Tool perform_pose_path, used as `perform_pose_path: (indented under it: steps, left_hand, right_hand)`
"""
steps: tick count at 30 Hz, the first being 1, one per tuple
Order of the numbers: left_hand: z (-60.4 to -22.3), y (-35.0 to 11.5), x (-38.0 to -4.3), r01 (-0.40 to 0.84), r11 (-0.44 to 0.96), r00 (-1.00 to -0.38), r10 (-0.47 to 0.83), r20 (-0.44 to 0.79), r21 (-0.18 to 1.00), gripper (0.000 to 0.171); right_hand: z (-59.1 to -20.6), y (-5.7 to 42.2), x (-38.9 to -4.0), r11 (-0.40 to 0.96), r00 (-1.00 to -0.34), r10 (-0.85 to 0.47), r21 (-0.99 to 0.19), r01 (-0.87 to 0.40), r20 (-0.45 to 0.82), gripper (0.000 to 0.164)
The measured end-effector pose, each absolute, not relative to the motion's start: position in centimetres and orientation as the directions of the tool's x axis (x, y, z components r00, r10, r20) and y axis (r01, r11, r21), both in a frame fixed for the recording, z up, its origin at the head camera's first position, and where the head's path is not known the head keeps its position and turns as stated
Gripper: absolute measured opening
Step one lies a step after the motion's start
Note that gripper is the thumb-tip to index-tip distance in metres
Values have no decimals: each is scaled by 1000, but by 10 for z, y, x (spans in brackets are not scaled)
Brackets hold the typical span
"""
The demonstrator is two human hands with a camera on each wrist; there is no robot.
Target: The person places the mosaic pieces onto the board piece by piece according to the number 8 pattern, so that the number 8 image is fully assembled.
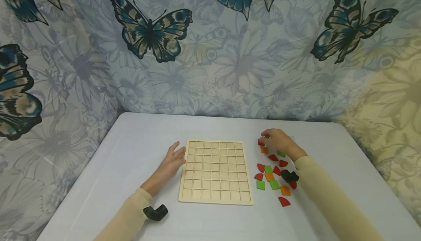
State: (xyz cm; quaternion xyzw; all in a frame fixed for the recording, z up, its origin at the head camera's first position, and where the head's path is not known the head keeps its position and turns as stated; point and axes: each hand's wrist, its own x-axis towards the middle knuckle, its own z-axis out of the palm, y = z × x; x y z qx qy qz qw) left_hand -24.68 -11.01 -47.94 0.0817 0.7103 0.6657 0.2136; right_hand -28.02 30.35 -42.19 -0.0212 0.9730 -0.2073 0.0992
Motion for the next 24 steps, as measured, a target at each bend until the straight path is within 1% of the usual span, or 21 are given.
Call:
perform_pose_path:
  steps: [4,7,9,11,13,16,17,18,21,24]
  left_hand:
    - [-479,-107,-242,-163,60,-886,430,-173,985,87]
    - [-479,-106,-239,-156,40,-881,446,-157,987,87]
    - [-481,-106,-238,-129,58,-878,457,-141,990,88]
    - [-483,-106,-237,-63,154,-878,460,-128,986,85]
    - [-483,-106,-235,44,305,-881,460,-107,951,81]
    - [-481,-109,-232,215,510,-879,473,-62,833,72]
    - [-480,-110,-232,263,556,-876,479,-45,789,69]
    - [-479,-110,-231,309,585,-870,493,-27,750,68]
    - [-479,-113,-231,393,639,-848,530,-9,661,66]
    - [-480,-116,-232,424,655,-828,561,-26,626,67]
  right_hand:
    - [-427,299,-281,918,-975,-71,-395,19,-212,48]
    - [-432,299,-281,921,-977,-84,-390,-1,-197,48]
    - [-435,300,-282,925,-980,-90,-380,-15,-178,46]
    - [-438,301,-283,928,-983,-92,-371,-27,-159,43]
    - [-440,300,-283,931,-985,-84,-364,-24,-150,39]
    - [-441,299,-284,929,-987,-82,-369,-26,-139,35]
    - [-441,298,-284,926,-987,-82,-377,-24,-138,34]
    - [-441,298,-284,922,-987,-79,-386,-19,-139,33]
    - [-441,298,-284,906,-987,-79,-424,-12,-141,29]
    - [-441,299,-286,892,-987,-78,-452,-5,-144,23]
